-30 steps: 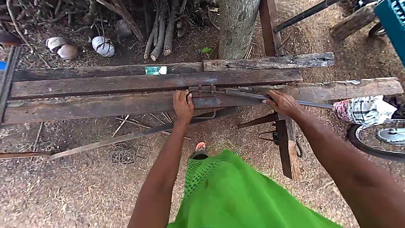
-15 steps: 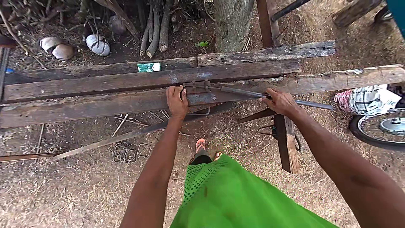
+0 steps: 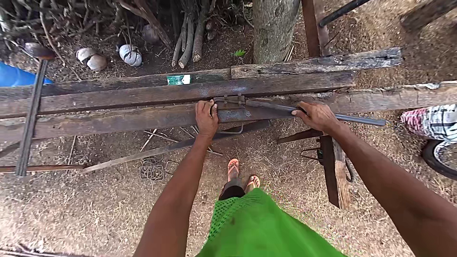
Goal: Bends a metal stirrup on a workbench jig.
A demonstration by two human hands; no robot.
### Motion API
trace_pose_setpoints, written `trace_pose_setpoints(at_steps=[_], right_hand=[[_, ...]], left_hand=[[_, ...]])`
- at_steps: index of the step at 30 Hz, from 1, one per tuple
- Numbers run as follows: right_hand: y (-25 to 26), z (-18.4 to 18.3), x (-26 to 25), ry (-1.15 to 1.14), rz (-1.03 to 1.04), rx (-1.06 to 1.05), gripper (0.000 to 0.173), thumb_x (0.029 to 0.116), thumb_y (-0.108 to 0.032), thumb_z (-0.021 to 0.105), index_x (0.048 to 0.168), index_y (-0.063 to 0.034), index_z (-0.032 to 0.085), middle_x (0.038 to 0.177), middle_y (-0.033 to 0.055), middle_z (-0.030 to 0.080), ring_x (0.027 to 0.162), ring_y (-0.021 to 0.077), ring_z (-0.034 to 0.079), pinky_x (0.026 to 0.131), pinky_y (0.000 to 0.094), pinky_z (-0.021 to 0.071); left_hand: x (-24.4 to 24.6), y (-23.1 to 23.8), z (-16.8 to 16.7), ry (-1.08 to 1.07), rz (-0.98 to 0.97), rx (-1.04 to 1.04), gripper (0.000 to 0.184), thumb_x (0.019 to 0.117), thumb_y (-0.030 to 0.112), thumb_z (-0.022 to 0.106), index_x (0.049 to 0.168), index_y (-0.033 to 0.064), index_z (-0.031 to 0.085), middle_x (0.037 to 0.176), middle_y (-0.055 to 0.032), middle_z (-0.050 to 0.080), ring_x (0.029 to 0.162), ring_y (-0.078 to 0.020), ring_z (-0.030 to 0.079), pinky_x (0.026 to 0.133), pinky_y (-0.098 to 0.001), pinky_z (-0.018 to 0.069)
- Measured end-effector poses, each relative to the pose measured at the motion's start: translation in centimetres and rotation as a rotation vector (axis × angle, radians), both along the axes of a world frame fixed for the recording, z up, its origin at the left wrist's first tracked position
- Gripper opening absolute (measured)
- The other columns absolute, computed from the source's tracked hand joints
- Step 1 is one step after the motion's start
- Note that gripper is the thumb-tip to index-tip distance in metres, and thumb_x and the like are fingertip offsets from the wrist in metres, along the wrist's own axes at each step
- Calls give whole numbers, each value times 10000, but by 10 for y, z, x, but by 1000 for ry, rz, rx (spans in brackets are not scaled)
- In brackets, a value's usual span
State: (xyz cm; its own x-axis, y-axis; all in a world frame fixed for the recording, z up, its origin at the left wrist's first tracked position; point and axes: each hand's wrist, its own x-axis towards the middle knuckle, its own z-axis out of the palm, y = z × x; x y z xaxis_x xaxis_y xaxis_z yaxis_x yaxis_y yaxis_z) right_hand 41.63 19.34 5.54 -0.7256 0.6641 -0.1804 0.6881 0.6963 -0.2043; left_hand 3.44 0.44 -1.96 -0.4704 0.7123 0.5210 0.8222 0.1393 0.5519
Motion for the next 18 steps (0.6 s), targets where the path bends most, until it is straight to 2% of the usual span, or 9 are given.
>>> trace_pose_setpoints(at_steps=[5, 10, 14, 16, 18], right_hand=[[7, 0, 1, -7, 36, -90, 520, 1085, -530, 357, 1151, -116, 665, 815, 176, 693, 799, 431, 705, 672, 656, 521], [19, 3, -1, 3, 65, -230, 552, 1096, -530, 311, 1162, -122, 678, 882, 163, 706, 851, 403, 705, 732, 664, 520], [19, 4, 1, 33, 75, -257, 570, 1101, -523, 290, 1135, -119, 690, 902, 142, 714, 874, 376, 708, 756, 658, 518], [22, 1, 0, 53, 92, -270, 565, 1101, -517, 289, 1096, -124, 695, 886, 119, 706, 855, 345, 702, 748, 636, 519], [25, 0, -1, 74, 94, -290, 532, 1082, -532, 381, 1031, -106, 696, 830, 111, 680, 789, 321, 684, 707, 610, 520]], left_hand=[[2, -2, 5, 8, 0, -46, 257, 1038, 178, 581, 1126, -9, 735, 1027, -186, 653, 1065, -333, 611, 999, -412, 484], [1, -2, 4, 16, -9, -43, 267, 1041, 182, 574, 1127, -12, 736, 1022, -185, 649, 1056, -329, 604, 994, -402, 476], [2, -1, 3, 12, -17, -39, 273, 1046, 184, 566, 1135, -15, 731, 1029, -184, 645, 1059, -323, 603, 999, -402, 473], [1, -1, 2, 20, -11, -38, 262, 1044, 174, 569, 1131, -11, 733, 1025, -181, 644, 1059, -322, 601, 995, -399, 475], [1, -1, 2, 23, -9, -38, 255, 1042, 169, 572, 1128, -9, 735, 1031, -180, 649, 1065, -325, 604, 998, -397, 476]])
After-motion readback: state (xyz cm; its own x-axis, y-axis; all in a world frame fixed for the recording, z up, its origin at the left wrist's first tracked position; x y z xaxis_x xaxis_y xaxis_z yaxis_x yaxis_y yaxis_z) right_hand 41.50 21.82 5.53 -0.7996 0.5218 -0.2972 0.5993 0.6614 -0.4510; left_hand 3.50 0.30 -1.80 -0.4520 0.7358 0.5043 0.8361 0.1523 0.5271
